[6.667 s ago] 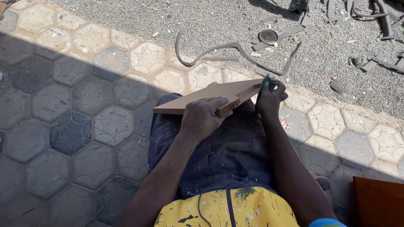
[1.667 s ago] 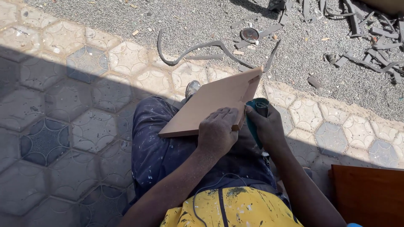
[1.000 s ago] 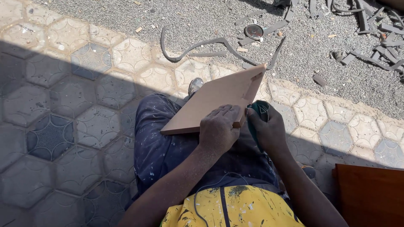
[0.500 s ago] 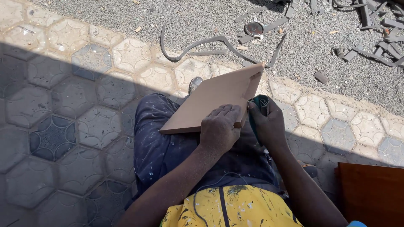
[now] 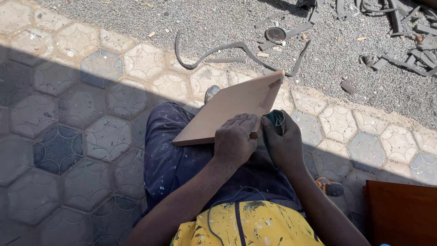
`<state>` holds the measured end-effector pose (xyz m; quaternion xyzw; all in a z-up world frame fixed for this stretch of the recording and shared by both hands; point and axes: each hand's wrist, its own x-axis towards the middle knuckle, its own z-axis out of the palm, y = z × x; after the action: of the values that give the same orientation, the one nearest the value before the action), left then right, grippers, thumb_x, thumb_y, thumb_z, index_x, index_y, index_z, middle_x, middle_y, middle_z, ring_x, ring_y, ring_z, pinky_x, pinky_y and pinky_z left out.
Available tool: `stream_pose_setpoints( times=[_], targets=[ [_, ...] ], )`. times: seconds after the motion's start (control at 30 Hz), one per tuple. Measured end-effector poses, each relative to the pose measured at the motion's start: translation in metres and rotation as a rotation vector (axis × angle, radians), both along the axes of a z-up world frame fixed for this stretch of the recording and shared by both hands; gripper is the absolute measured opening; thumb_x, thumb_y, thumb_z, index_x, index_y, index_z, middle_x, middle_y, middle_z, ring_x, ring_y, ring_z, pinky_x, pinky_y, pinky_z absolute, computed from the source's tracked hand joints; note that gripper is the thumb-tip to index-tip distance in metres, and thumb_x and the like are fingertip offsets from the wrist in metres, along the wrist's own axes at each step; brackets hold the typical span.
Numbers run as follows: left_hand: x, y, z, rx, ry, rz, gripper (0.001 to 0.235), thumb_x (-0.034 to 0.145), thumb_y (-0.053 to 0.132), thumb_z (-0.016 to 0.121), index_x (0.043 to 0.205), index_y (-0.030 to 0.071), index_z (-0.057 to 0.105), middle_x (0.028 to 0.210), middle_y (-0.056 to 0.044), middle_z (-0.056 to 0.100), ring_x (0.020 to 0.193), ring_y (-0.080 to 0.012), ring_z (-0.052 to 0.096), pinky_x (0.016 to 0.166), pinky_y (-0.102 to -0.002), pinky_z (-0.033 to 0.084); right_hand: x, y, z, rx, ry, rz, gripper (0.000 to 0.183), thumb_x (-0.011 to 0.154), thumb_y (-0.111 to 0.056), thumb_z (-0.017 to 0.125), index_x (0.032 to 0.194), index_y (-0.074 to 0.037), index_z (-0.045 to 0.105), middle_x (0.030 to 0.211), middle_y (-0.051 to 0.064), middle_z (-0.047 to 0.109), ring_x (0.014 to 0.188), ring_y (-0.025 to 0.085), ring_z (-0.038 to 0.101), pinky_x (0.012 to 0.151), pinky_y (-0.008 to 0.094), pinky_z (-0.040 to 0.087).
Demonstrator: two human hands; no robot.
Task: The person sits on the ground and sands a rectangular wooden board using a sanding block. They hold the board on their lap and rub the sanding block along the edges and surfaces of the wood.
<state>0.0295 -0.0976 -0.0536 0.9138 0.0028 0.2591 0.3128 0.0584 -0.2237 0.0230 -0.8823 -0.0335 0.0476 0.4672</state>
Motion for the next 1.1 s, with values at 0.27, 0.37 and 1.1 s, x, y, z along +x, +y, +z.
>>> stream_pose_setpoints(
  times=[0.27,0.37,1.1],
  targets=[
    [-0.002,-0.004,0.0,-0.005,-0.07,0.024,0.028,0.086,0.015,0.066,0.112,0.011,0.078,0.104,-0.016,0.077,0.103,-0.0315,0.075,0.089,-0.043,0.063,0.0,-0.008,-0.015,0.023,0.02,-0.009,0.023,0.095,-0.036,0.07,0.087,-0.014,0.066,0.069,0.004,0.061,0.076,0.018,0.06,0.073,0.035,0.047],
    [-0.001,-0.002,0.006,-0.026,-0.033,0.028,0.026,0.088,0.016,0.065,0.111,0.011,0.078,0.103,-0.015,0.077,0.102,-0.0305,0.075,0.088,-0.042,0.063,0.007,-0.008,-0.014,0.023,0.036,0.016,0.03,0.093,-0.041,0.073,0.086,-0.013,0.066,0.068,0.008,0.063,0.076,0.019,0.061,0.073,0.036,0.048],
    [0.006,0.002,-0.001,-0.027,0.09,-0.064,0.04,0.084,0.019,0.078,0.123,0.009,0.073,0.114,-0.018,0.075,0.113,-0.0338,0.071,0.095,-0.045,0.06,0.033,0.012,-0.066,0.34,0.035,-0.291,0.028,0.108,-0.035,0.054,0.102,-0.008,0.061,0.095,0.008,0.067,0.099,0.021,0.06,0.093,0.038,0.047]
  ],
)
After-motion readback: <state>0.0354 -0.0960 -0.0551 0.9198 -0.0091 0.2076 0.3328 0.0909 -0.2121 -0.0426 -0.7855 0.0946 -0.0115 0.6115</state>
